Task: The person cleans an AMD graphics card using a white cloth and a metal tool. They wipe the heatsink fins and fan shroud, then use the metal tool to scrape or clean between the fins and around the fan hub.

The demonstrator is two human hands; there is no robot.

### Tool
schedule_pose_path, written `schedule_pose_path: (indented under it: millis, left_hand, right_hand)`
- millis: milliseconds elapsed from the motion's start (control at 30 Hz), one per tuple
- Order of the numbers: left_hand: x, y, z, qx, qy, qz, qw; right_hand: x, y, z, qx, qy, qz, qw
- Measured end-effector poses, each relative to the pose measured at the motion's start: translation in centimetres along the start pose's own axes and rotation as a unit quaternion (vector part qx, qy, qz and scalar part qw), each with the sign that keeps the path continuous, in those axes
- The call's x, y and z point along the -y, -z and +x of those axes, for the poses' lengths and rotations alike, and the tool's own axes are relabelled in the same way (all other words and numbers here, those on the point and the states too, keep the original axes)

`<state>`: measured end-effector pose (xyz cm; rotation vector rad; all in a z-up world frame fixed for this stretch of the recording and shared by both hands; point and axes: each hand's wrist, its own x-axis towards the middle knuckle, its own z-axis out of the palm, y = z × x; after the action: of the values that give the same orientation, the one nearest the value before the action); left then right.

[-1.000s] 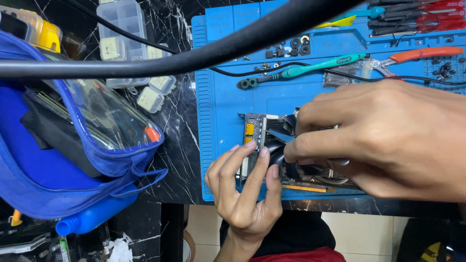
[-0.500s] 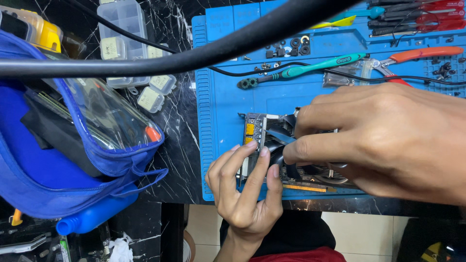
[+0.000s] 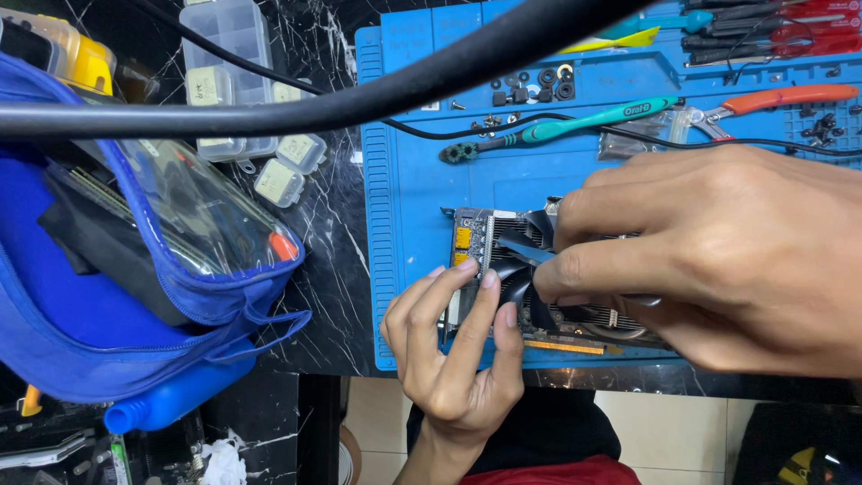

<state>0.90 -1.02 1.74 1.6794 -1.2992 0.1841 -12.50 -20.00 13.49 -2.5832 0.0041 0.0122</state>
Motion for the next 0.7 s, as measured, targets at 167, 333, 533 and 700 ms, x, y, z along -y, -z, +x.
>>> schedule_pose_path:
  millis: [167,333,533,700]
  left_hand:
    - [0.05,0.01,0.01,0.0,-0.003,0.003,1.0]
    - [0.01,-0.08,-0.07,-0.003,-0.001,0.0,1.0]
    - [-0.02,0.0,0.04,-0.001,-0.001,0.0,1.0]
    - [-0.01,-0.04,0.01,-0.003,-0.001,0.002,1.0]
  right_hand:
    - [0.11,0.14,0.07,-0.01,0.005,-0.009,1.0]
    - [-0.03,0.22,0.33,0.009,0.004,0.019,1.0]
    - [0.23,-0.01,0.51,-0.006,-0.004,-0.002,1.0]
    - [0.04,0.15,0.38,-0.001,0.008,0.006,1.0]
